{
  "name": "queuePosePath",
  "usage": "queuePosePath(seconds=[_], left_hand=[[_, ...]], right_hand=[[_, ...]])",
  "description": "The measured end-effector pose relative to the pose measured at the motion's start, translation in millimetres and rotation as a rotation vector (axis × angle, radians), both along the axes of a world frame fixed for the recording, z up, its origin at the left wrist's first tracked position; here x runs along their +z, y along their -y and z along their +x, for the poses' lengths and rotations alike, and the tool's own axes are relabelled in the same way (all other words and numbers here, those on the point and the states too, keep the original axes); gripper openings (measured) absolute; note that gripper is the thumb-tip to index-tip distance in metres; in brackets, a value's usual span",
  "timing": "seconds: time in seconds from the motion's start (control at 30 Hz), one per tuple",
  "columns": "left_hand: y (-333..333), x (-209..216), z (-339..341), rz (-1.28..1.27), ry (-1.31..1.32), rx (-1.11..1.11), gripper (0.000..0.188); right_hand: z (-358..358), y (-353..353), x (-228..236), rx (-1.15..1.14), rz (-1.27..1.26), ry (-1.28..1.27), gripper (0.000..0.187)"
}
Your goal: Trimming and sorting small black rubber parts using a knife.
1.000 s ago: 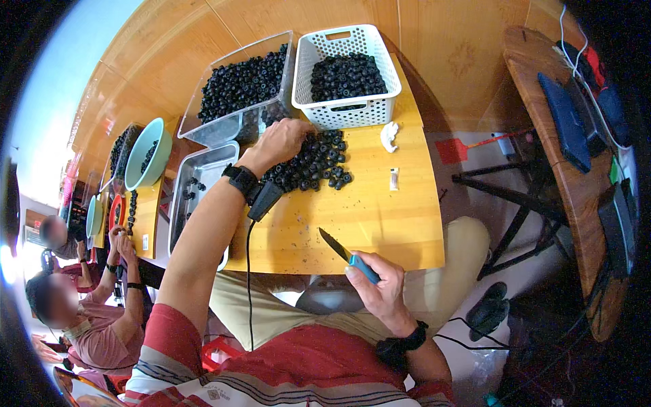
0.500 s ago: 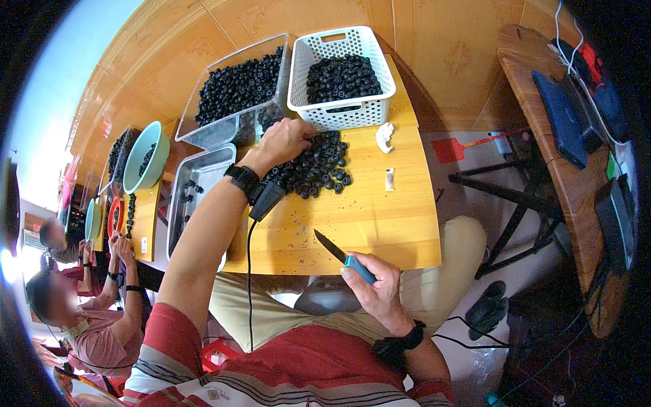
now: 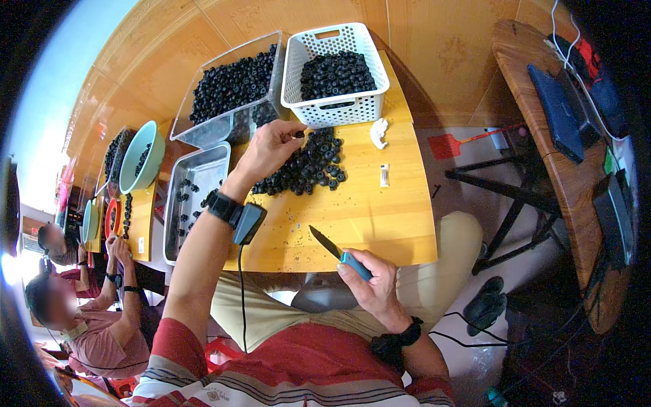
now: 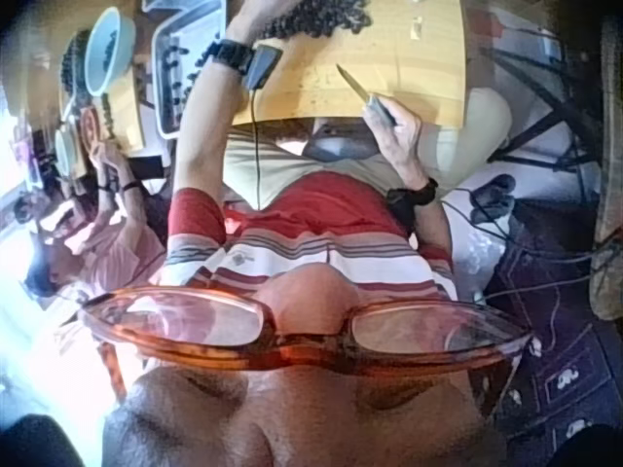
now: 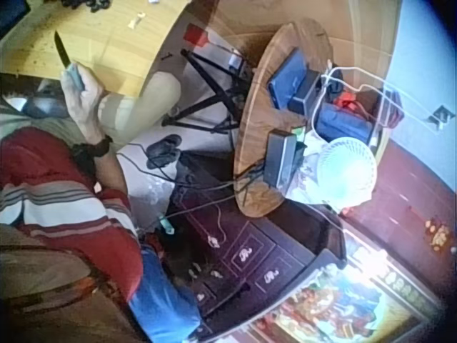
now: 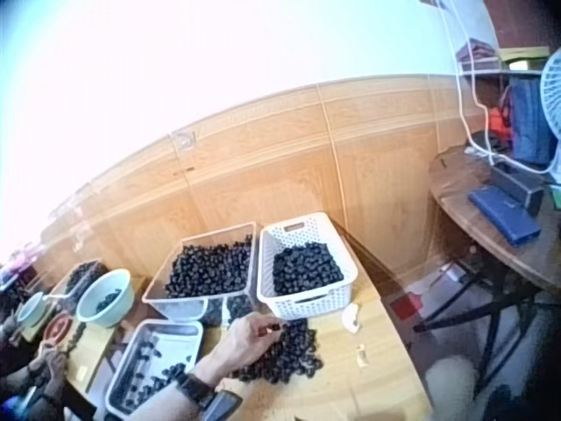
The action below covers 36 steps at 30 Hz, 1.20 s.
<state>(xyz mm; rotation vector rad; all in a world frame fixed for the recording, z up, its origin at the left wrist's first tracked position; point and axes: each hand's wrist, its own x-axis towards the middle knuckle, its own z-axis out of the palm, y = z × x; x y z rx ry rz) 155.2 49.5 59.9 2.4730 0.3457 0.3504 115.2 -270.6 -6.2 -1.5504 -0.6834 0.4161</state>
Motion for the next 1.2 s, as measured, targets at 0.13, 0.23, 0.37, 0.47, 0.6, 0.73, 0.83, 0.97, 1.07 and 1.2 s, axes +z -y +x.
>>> queuePosePath(seconds=[0.13, 0.23, 0.37, 0.47, 0.6, 0.73, 0.83, 0.97, 1.07, 1.2], left_hand=[[13.9, -7.5, -34.9, -0.184, 0.141, 0.036, 0.025], [29.3, -2.9, -61.3, -0.774, 0.255, 0.07, 0.02], [48.6, -9.8, -100.5, -1.062, 0.403, 0.09, 0.024], [61.4, -22.1, -124.0, -1.246, 0.406, 0.128, 0.022], [73.9, -32.5, -143.8, -1.36, 0.432, 0.132, 0.018], [80.3, -45.3, -158.6, -1.422, 0.42, 0.126, 0.018], [86.6, -45.5, -164.3, -1.504, 0.413, 0.164, 0.017], [88.2, -46.7, -170.9, -1.633, 0.446, 0.214, 0.015], [85.6, -53.4, -173.7, -1.657, 0.489, 0.225, 0.012], [87.8, -54.5, -178.5, -1.686, 0.481, 0.227, 0.013]], right_hand=[[-2.1, -1.9, 1.2, 0.001, 0.007, 0.011, 0.033], [-3.8, -2.4, 5.8, -0.021, 0.011, -0.035, 0.033], [-4.0, -3.8, 3.5, -0.047, -0.013, -0.021, 0.035], [-5.6, -5.3, 4.1, -0.064, -0.021, -0.023, 0.036], [-7.5, -6.8, 2.7, -0.067, -0.028, -0.103, 0.037], [-8.4, -9.9, 9.0, -0.075, -0.068, -0.034, 0.037], [-11.6, -12.5, 7.3, -0.074, -0.063, -0.005, 0.036], [-17.5, -20.9, 9.0, -0.051, -0.053, -0.021, 0.033], [-20.5, -25.4, 10.2, -0.032, -0.047, -0.032, 0.032], [-24.7, -31.7, 10.3, 0.006, -0.038, -0.058, 0.03]])
